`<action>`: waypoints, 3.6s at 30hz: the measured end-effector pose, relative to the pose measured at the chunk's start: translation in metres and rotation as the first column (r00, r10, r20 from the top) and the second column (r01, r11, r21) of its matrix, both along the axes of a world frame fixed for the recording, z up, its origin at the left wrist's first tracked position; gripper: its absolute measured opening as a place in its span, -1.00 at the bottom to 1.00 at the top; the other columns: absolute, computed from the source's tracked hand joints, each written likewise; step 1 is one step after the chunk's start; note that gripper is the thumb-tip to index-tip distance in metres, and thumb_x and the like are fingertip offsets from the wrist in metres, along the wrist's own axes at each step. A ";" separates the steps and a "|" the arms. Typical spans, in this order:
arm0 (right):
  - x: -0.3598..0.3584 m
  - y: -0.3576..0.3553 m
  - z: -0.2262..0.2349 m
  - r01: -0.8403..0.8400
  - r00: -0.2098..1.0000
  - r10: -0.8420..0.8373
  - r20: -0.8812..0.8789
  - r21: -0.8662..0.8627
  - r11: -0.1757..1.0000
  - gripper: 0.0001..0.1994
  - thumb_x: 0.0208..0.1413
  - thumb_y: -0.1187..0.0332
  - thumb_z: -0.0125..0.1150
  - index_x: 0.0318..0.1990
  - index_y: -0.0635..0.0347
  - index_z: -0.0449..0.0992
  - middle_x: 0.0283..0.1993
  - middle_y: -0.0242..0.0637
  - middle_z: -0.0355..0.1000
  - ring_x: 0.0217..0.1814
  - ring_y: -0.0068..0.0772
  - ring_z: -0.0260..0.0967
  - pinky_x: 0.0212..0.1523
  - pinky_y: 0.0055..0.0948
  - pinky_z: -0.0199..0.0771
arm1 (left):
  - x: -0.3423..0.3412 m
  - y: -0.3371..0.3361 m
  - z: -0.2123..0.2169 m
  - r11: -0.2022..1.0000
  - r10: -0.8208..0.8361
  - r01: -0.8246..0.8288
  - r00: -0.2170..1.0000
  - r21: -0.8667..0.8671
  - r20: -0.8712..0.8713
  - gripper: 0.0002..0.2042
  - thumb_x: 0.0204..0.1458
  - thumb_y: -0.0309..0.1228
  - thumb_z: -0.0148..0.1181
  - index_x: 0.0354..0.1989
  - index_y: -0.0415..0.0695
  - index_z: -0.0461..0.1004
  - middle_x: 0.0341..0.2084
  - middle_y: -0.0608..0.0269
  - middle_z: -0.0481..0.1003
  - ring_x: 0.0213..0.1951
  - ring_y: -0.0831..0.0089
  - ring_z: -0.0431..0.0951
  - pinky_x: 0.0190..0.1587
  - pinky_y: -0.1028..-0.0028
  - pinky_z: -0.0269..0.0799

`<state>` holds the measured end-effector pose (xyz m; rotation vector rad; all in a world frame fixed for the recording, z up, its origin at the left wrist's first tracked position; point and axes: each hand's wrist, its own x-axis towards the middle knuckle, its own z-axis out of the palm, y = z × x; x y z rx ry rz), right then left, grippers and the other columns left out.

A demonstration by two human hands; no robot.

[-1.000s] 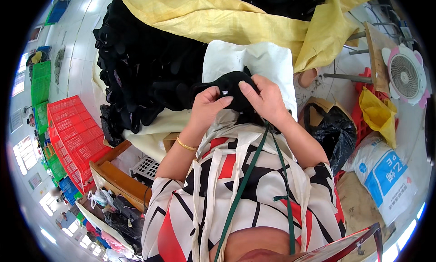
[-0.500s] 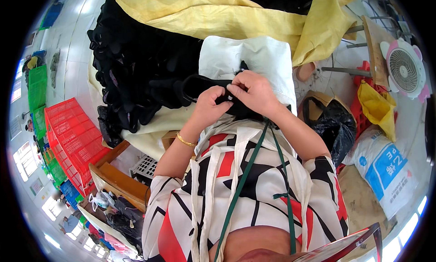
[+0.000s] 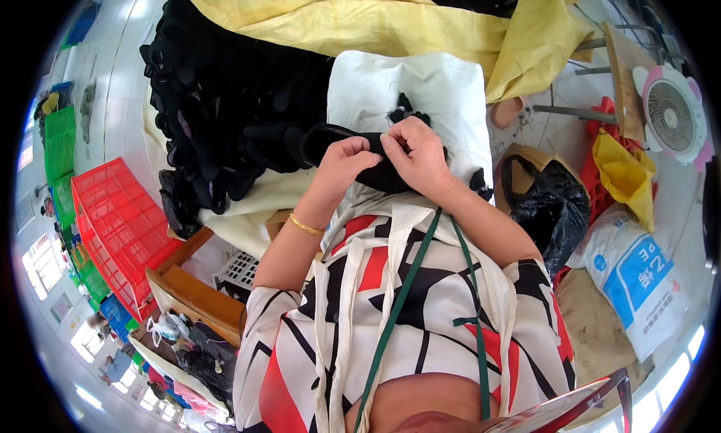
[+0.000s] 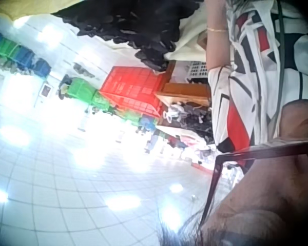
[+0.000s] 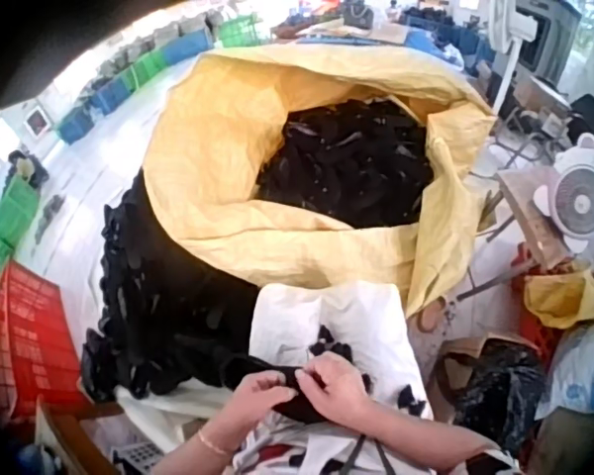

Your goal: The person is sewing a black glove using a needle and thread. They repeatedly insert the needle into the glove fabric and pull the thread through to stitch the material. The person handles the glove with both hands, adjusting its position on a white cloth on their lap.

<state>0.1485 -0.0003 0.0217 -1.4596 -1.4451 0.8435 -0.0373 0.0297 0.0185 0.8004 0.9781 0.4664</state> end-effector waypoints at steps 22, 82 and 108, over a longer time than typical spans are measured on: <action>0.020 0.011 0.009 -0.059 0.890 -0.109 -0.443 -0.350 0.935 -0.67 0.19 0.19 0.28 -0.11 0.33 0.53 -0.18 -0.22 0.45 -0.20 -0.50 0.40 -0.13 -0.50 0.44 | 0.003 -0.002 0.016 0.947 0.318 -0.306 0.931 -0.092 0.179 -0.95 0.14 -0.51 0.25 -0.36 -0.16 0.56 -0.45 0.50 0.52 -0.38 0.72 0.42 -0.23 0.67 0.32; -0.054 0.045 -0.049 -0.415 0.907 0.390 -0.161 -0.511 0.753 -0.77 0.12 0.54 0.26 -0.05 0.26 0.53 -0.29 -0.47 0.24 -0.25 -0.62 0.23 -0.24 -0.65 0.26 | -0.164 -0.072 -0.423 0.922 0.107 -0.344 0.666 -0.176 -0.738 -0.81 0.05 -0.36 0.14 -0.31 -0.27 0.51 -0.55 0.03 0.57 -0.61 0.32 0.61 -0.55 0.38 0.52; -0.046 0.042 -0.056 -0.487 0.863 0.499 -0.083 -0.402 0.776 -0.79 0.17 0.56 0.18 -0.04 0.26 0.52 -0.27 -0.48 0.23 -0.26 -0.69 0.20 -0.26 -0.72 0.23 | -0.195 -0.093 -0.286 0.797 0.324 -0.480 0.852 -0.365 -0.412 -0.82 0.12 -0.31 0.18 -0.31 -0.18 0.56 -0.44 0.31 0.55 -0.53 0.55 0.43 -0.45 0.48 0.42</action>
